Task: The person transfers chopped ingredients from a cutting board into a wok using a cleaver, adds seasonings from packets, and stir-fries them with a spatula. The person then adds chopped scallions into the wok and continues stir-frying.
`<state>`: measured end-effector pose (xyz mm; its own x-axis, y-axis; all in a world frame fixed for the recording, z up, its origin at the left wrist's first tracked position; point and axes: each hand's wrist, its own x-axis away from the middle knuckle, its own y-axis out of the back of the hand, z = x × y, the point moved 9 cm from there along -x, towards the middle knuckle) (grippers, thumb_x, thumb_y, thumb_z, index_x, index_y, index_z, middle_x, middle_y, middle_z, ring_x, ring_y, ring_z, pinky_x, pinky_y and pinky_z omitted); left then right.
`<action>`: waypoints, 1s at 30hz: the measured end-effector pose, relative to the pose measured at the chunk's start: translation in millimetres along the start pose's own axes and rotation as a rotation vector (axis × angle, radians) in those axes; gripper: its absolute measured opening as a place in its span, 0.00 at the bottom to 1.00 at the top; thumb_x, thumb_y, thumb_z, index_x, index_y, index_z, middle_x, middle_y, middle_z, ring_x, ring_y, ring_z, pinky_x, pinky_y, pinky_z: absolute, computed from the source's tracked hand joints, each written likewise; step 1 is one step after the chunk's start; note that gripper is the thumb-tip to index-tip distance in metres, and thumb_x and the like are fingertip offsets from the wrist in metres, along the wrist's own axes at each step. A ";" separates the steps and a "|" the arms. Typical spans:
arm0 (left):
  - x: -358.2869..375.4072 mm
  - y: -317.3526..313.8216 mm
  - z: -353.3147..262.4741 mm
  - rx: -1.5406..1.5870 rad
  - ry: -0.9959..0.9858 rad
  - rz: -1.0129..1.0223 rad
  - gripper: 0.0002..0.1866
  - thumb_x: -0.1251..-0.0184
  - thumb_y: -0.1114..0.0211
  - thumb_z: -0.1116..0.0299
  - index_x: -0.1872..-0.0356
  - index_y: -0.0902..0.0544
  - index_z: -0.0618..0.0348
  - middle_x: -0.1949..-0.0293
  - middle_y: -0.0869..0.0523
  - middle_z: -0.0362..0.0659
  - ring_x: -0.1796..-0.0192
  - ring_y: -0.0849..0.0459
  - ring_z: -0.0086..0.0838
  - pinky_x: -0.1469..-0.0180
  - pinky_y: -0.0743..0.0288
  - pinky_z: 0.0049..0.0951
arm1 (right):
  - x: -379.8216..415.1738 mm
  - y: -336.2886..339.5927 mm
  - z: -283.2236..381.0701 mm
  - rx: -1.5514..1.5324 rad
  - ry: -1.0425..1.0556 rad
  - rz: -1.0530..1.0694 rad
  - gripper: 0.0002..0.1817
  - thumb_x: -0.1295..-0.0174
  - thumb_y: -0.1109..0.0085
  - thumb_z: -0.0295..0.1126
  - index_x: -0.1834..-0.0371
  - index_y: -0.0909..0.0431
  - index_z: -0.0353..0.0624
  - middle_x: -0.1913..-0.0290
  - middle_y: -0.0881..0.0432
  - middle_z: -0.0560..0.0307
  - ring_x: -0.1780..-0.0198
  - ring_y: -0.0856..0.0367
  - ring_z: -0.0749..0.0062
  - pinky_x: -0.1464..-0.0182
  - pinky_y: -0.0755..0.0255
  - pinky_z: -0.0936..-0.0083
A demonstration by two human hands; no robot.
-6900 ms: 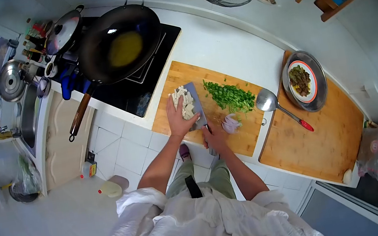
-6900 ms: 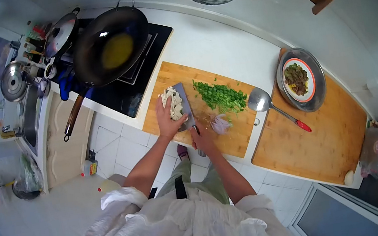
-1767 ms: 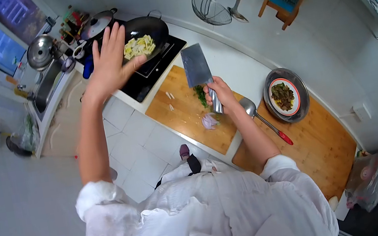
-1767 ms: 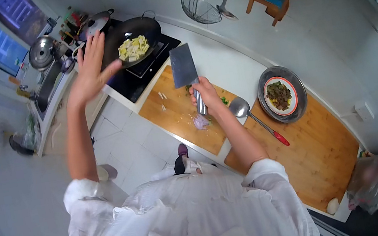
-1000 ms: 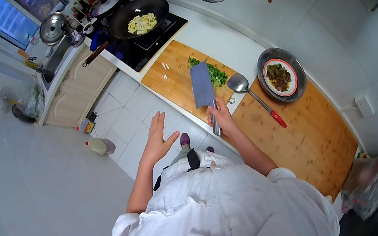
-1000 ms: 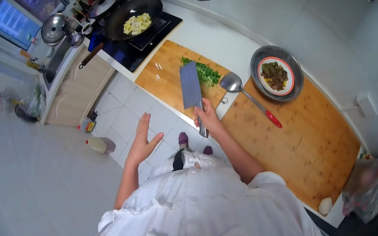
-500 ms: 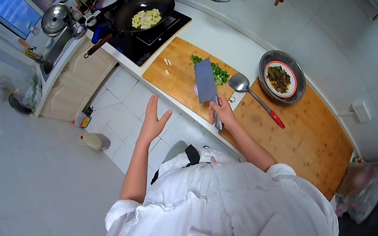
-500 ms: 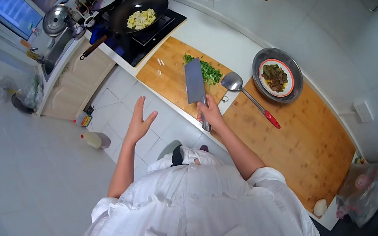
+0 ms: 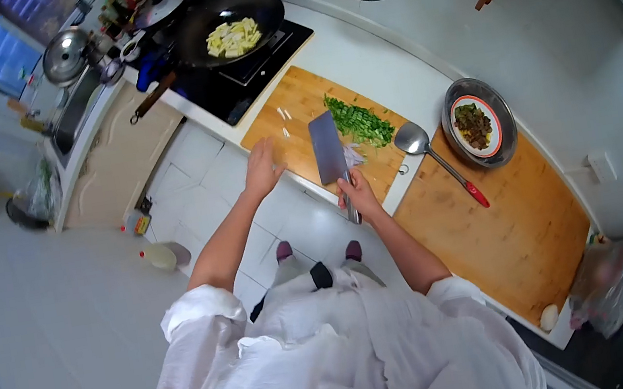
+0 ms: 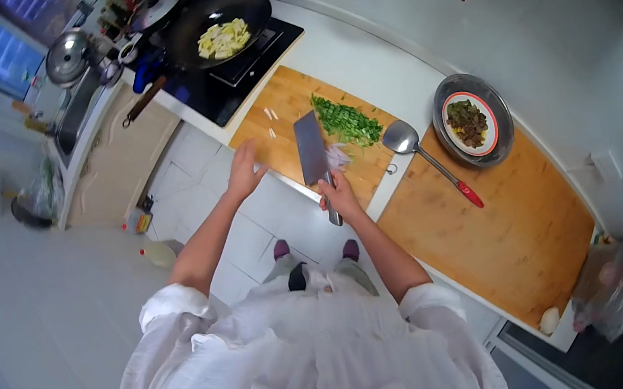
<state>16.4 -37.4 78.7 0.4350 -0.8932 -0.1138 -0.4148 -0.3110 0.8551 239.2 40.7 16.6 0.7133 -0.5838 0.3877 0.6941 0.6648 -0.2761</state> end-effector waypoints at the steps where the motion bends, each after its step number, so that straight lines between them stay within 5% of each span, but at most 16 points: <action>1: -17.9 -5.3 6.8 -0.026 -0.011 0.020 0.42 0.45 0.30 0.62 0.32 0.42 0.64 0.34 0.38 0.61 0.31 0.41 0.53 0.29 0.46 0.41 | -9.9 -4.8 -7.1 -0.012 0.009 -0.024 0.09 0.32 0.49 0.32 0.55 0.36 0.41 0.71 0.27 0.59 0.81 0.26 0.77 0.81 0.30 0.78; 12: -117.8 -70.2 50.5 -0.033 -0.154 -0.035 0.40 0.36 0.41 0.50 0.30 0.46 0.64 0.32 0.41 0.62 0.29 0.46 0.55 0.28 0.55 0.46 | -68.9 -37.6 -28.8 0.029 0.075 -0.166 0.09 0.30 0.53 0.32 0.52 0.36 0.40 0.72 0.27 0.58 0.81 0.26 0.76 0.82 0.31 0.77; 20: -103.4 -74.9 41.9 0.422 -0.026 -0.313 0.32 0.32 0.43 0.58 0.34 0.40 0.69 0.36 0.36 0.61 0.33 0.40 0.55 0.30 0.49 0.45 | -97.8 -67.2 -50.5 0.065 -0.031 -0.151 0.08 0.31 0.53 0.34 0.56 0.36 0.43 0.74 0.28 0.60 0.83 0.28 0.79 0.84 0.33 0.80; 30: -82.0 -24.2 -19.8 0.430 0.028 -0.341 0.20 0.37 0.40 0.70 0.45 0.26 0.68 0.37 0.35 0.61 0.34 0.37 0.54 0.32 0.43 0.43 | -39.3 -81.8 4.0 -0.233 -0.015 -0.030 0.07 0.30 0.52 0.34 0.61 0.38 0.46 0.75 0.28 0.60 0.83 0.28 0.78 0.85 0.33 0.80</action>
<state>6.6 49.9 77.3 0.6202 -0.7116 -0.3302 -0.5334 -0.6912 0.4877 153.9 11.2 27.5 0.6915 -0.5936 0.4116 0.7200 0.5203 -0.4593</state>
